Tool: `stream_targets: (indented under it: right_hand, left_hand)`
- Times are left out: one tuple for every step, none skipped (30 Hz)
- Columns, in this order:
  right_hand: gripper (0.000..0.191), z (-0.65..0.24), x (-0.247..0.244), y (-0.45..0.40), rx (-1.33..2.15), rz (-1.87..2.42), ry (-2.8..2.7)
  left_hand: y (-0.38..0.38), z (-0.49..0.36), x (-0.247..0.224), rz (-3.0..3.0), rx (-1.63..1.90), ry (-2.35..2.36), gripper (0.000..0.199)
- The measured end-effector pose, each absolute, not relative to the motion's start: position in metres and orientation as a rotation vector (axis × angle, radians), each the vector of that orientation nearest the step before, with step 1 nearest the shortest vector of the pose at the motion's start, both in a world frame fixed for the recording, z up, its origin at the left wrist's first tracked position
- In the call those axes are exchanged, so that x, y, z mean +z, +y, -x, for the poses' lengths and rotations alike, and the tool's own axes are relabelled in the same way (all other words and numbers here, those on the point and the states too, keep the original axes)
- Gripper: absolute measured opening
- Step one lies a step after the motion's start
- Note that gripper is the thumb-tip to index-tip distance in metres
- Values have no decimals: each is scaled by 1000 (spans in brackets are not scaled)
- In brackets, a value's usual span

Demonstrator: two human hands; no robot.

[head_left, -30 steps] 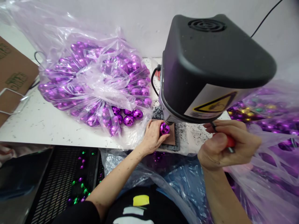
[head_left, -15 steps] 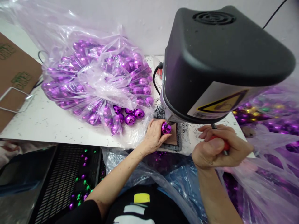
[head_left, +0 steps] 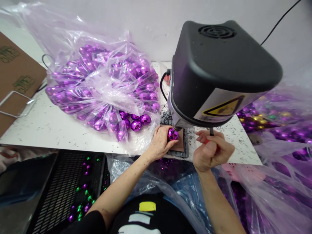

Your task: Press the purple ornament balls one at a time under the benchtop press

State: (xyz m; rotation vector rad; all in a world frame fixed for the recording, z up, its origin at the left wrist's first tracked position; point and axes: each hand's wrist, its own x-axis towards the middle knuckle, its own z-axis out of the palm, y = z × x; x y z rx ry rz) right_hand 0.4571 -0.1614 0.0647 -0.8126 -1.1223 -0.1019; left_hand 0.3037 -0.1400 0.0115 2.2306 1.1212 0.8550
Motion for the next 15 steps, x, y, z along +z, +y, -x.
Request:
stream_targets:
  right_hand:
    - [11, -459, 69, -162, -110, 813, -1134]
    - [17, -462, 76, -162, -122, 811, -1145]
    - [22, -465, 87, -162, -151, 826, -1149]
    - [26, -469, 99, -160, -186, 864, -1149]
    - [29, -473, 113, -157, -226, 918, -1138]
    - [32, -476, 128, -152, -287, 1021, -1117]
    - [40, -480, 142, -146, -306, 1110, -1116]
    - [47, -482, 155, -139, -309, 1138, -1125]
    - [54, -484, 166, -132, -303, 1149, -1147]
    - [58, -486, 175, -125, -269, 1148, -1182]
    - [61, -487, 181, -118, -227, 1129, -1202]
    - [62, -489, 184, -112, -181, 1111, -1217]
    - [62, -490, 185, -108, -143, 1090, -1216]
    - [63, -491, 184, -104, -111, 1081, -1200]
    - [64, -493, 182, -102, -82, 1086, -1179]
  left_hand:
    - [-140, -304, 10, -2243, 866, 1114, 43]
    - [-139, -304, 8, -2255, 880, 1108, 44]
    - [-138, -304, 7, -2266, 895, 1103, 45]
    - [-137, -304, 6, -2275, 912, 1099, 45]
    - [-136, -305, 5, -2282, 932, 1091, 46]
    - [-136, -304, 6, -2285, 955, 1080, 46]
    - [-136, -304, 7, -2282, 987, 1067, 47]
    - [-139, -303, 8, -2271, 1021, 1053, 47]
    - [-143, -300, 9, -2254, 1060, 1042, 48]
    - [-150, -297, 10, -2237, 1088, 1031, 50]
    - [-160, -294, 11, -2226, 1098, 1024, 52]
    - [-171, -290, 11, -2226, 1087, 1022, 54]
    - [-183, -287, 11, -2241, 1054, 1026, 55]
    - [-195, -284, 10, -2272, 1003, 1035, 55]
    - [-207, -282, 10, -2316, 943, 1044, 54]
